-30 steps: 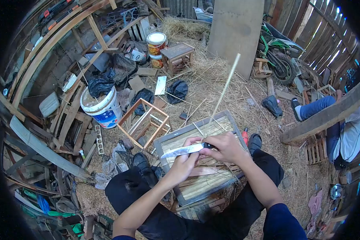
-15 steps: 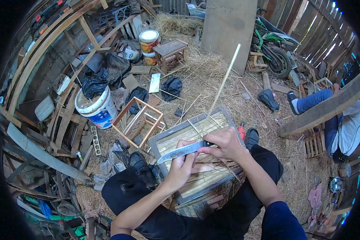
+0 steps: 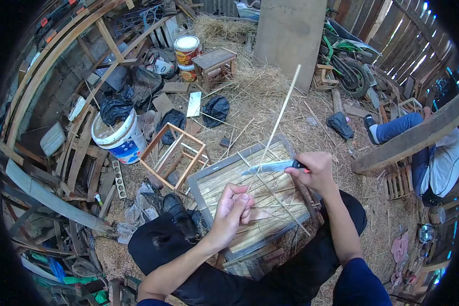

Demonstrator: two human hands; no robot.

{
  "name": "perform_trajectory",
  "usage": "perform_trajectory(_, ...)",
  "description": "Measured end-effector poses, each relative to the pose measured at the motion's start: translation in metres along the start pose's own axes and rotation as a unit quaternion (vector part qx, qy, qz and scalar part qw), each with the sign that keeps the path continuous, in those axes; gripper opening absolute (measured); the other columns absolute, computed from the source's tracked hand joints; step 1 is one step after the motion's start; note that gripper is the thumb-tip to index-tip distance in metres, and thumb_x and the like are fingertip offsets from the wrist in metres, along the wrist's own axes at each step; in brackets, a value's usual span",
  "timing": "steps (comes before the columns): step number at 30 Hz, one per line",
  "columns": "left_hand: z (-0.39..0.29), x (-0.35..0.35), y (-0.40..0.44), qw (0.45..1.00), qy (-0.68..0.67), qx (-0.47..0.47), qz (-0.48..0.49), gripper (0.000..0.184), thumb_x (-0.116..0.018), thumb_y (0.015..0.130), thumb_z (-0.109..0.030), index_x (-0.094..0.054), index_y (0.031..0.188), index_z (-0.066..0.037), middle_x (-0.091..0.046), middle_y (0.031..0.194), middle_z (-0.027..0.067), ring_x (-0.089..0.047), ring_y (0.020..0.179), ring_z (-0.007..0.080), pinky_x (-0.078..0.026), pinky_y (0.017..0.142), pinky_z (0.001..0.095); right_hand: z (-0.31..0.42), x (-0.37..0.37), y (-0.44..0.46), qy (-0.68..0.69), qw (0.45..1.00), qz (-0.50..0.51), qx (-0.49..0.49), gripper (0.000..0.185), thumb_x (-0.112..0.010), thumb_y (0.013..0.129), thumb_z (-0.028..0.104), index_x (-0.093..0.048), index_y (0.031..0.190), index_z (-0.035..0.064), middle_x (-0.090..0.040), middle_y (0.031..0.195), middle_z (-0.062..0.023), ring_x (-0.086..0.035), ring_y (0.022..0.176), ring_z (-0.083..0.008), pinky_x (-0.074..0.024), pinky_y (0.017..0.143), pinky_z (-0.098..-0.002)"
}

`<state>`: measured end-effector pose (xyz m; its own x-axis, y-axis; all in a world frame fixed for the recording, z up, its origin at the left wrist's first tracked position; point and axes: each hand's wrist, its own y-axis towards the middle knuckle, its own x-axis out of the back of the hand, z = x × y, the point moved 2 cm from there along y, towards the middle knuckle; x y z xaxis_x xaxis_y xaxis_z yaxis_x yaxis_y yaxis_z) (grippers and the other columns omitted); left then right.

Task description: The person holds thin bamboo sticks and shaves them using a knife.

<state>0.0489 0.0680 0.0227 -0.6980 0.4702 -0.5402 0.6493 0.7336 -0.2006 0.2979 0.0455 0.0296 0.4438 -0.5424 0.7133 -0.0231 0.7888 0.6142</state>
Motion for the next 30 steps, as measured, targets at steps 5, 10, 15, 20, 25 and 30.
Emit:
perform_trajectory(5, 0.004, 0.014, 0.003, 0.994, 0.091, 0.050, -0.014, 0.015, -0.046, 0.106, -0.025, -0.041, 0.112, -0.012, -0.044, 0.079, -0.0014, -0.034, 0.060, 0.0057, -0.033, 0.054, 0.0229, 0.002, 0.000, -0.010, -0.017, 0.998, 0.053, 0.018, 0.042, -0.077, 0.080, 0.044, -0.057, 0.065, 0.0098, -0.053, 0.054, -0.0034, -0.056, 0.047, -0.0204, -0.0400, 0.044, -0.0352)
perform_trajectory(10, 0.000, 0.016, 0.007, 0.989, 0.119, 0.078, 0.031, 0.024, -0.047, 0.105, -0.031, -0.047, 0.114, -0.009, -0.039, 0.073, -0.0039, -0.035, 0.058, 0.0048, -0.032, 0.053, 0.0201, 0.009, 0.000, -0.004, -0.007, 0.997, 0.060, 0.049, 0.040, -0.076, 0.082, 0.041, -0.057, 0.066, 0.0106, -0.054, 0.053, -0.0020, -0.056, 0.045, -0.0193, -0.0405, 0.044, -0.0346)
perform_trajectory(15, -0.008, 0.003, 0.012, 0.991, 0.109, -0.005, -0.079, 0.025, -0.046, 0.106, -0.029, -0.050, 0.115, -0.006, -0.042, 0.073, -0.0041, -0.034, 0.057, 0.0027, -0.028, 0.048, 0.0202, 0.020, -0.011, 0.005, 0.044, 0.998, 0.043, 0.025, 0.040, -0.075, 0.083, 0.041, -0.057, 0.066, 0.0093, -0.055, 0.053, -0.0053, -0.058, 0.045, -0.0229, -0.0423, 0.044, -0.0351)
perform_trajectory(20, -0.012, -0.003, 0.020, 0.991, 0.108, -0.060, -0.056, 0.024, -0.045, 0.107, -0.028, -0.049, 0.112, -0.005, -0.042, 0.071, -0.0043, -0.030, 0.051, 0.0019, -0.025, 0.044, 0.0197, 0.022, -0.020, 0.005, 0.062, 0.997, 0.045, -0.028, 0.038, -0.074, 0.085, 0.040, -0.059, 0.068, 0.0084, -0.055, 0.054, -0.0082, -0.059, 0.047, -0.0256, -0.0439, 0.045, -0.0366)
perform_trajectory(25, 0.003, 0.001, 0.024, 0.985, 0.170, 0.014, -0.017, 0.033, -0.046, 0.106, -0.032, -0.052, 0.088, -0.006, -0.041, 0.064, -0.0054, -0.032, 0.049, 0.0031, -0.022, 0.042, 0.0239, 0.031, -0.018, 0.010, 0.093, 0.993, 0.067, 0.038, 0.040, -0.074, 0.084, 0.042, -0.058, 0.068, 0.0089, -0.054, 0.053, -0.0079, -0.057, 0.046, -0.0265, -0.0422, 0.044, -0.0375)
perform_trajectory(30, 0.026, -0.005, 0.026, 0.947, 0.305, -0.099, 0.014, 0.029, -0.046, 0.107, -0.030, -0.051, 0.091, -0.006, -0.041, 0.066, -0.0059, -0.035, 0.054, 0.0033, -0.027, 0.047, 0.0237, 0.047, -0.017, 0.007, 0.120, 0.989, 0.080, 0.034, 0.042, -0.077, 0.080, 0.040, -0.056, 0.066, 0.0065, -0.050, 0.053, -0.0085, -0.054, 0.047, -0.0283, -0.0384, 0.045, -0.0376)
